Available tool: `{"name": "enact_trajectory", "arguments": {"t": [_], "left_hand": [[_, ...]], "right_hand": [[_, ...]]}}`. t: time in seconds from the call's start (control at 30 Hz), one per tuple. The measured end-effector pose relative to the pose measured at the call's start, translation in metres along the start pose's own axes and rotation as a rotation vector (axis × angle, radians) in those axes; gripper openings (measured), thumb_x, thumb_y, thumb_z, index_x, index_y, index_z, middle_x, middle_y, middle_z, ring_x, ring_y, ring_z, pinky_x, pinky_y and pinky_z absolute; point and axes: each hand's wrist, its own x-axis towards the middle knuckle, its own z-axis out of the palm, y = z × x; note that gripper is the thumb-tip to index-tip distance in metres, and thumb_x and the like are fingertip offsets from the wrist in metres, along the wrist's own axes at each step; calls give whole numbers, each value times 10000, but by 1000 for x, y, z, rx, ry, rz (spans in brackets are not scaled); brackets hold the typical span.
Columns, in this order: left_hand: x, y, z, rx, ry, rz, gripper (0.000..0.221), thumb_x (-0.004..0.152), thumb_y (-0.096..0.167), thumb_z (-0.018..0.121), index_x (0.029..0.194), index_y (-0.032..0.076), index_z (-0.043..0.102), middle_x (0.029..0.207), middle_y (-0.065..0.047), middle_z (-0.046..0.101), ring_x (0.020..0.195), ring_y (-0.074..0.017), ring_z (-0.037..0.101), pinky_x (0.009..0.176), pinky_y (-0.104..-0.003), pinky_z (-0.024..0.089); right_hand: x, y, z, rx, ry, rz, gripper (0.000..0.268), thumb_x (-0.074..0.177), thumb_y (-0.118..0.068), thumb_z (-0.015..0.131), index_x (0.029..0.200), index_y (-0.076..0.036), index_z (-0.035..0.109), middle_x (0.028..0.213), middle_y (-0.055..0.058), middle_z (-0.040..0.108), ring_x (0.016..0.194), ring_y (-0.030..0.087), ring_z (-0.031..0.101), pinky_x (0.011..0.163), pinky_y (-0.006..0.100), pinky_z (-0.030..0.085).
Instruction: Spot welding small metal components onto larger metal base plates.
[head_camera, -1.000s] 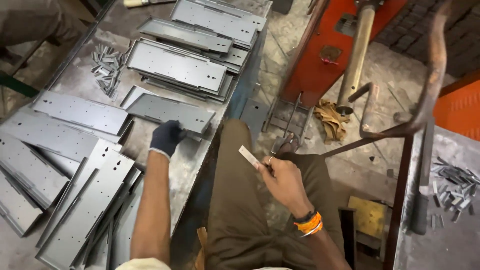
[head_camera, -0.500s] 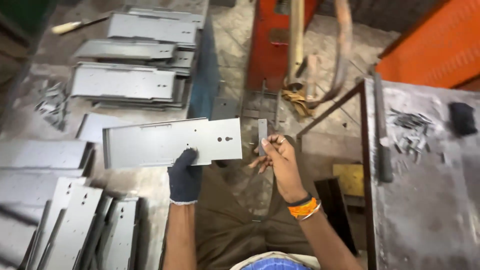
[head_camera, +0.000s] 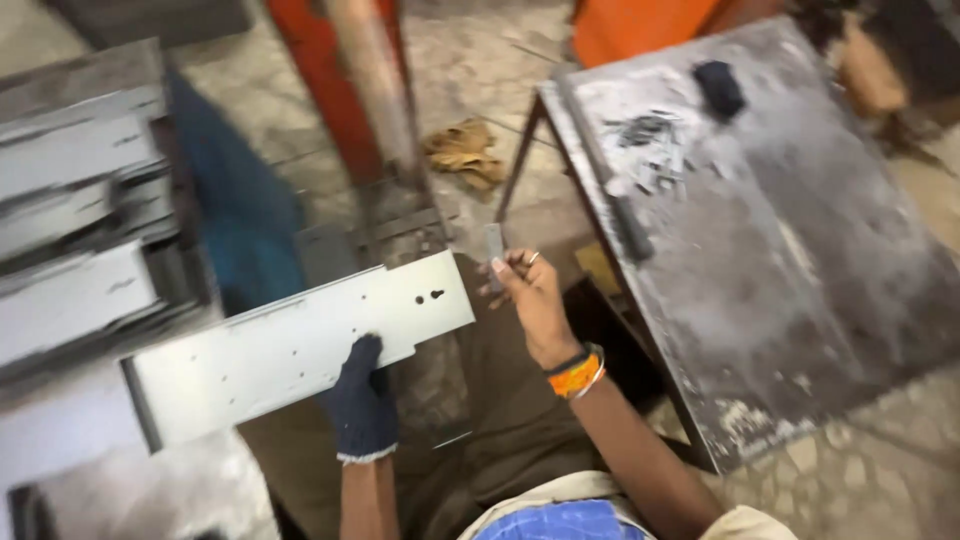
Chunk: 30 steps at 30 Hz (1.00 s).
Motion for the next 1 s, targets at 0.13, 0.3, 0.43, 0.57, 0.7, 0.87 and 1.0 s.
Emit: {"name": "enact_trajectory", "arguments": {"t": [0.13,0.3,0.43,0.57,0.7,0.87,1.0], "left_hand": [[-5,10,22,4,-135,51,455,837,-138,623,1254,31,693,1264,-211,708,1221,-342,677,1074,-425,523],[0,22,48,-126,-170,17,396,904,-140,646,1253,39,700,1290,-201,716,1226,-323,686,1107,-421,512],[20,49,47,-5,-231,20,426,819,-144,678,1208,26,718,1219,-208,721,1190,-333,690,1069,-432,510],[23,48,49,13,-235,52,429,787,-134,682,1186,20,709,1205,-213,717,1183,-337,692,1066,-431,517],[22,48,46,111,-255,74,380,798,-109,707,1152,27,726,1180,-215,726,1153,-362,696,1056,-451,515],[12,43,45,74,-230,96,375,822,-89,690,1179,27,708,1211,-224,714,1180,-369,684,1069,-452,508],[19,56,44,62,-211,104,400,807,-83,686,1195,9,710,1228,-213,720,1200,-348,680,1063,-444,512]], "right_hand": [[35,-4,-91,-19,221,4,203,957,-45,606,1142,-58,522,981,113,766,744,173,746,568,283,545],[84,7,-216,-321,668,-103,244,927,-133,734,1093,-27,590,903,160,713,687,243,680,534,348,497],[105,16,-268,-844,925,-168,283,817,-218,809,988,-15,712,887,196,731,753,350,694,615,453,526],[108,17,-272,-1240,977,-133,320,781,-309,819,960,-53,750,889,217,723,853,446,676,724,552,513],[110,28,-279,-1452,806,-149,234,885,-292,775,909,-61,743,909,215,719,888,452,674,759,567,502],[119,22,-294,-1481,668,-165,140,823,-213,744,852,-78,765,852,196,727,826,414,694,734,537,513],[103,-24,-246,-1139,606,-168,165,844,-215,764,836,-50,768,720,158,713,672,290,687,657,435,512]]}}
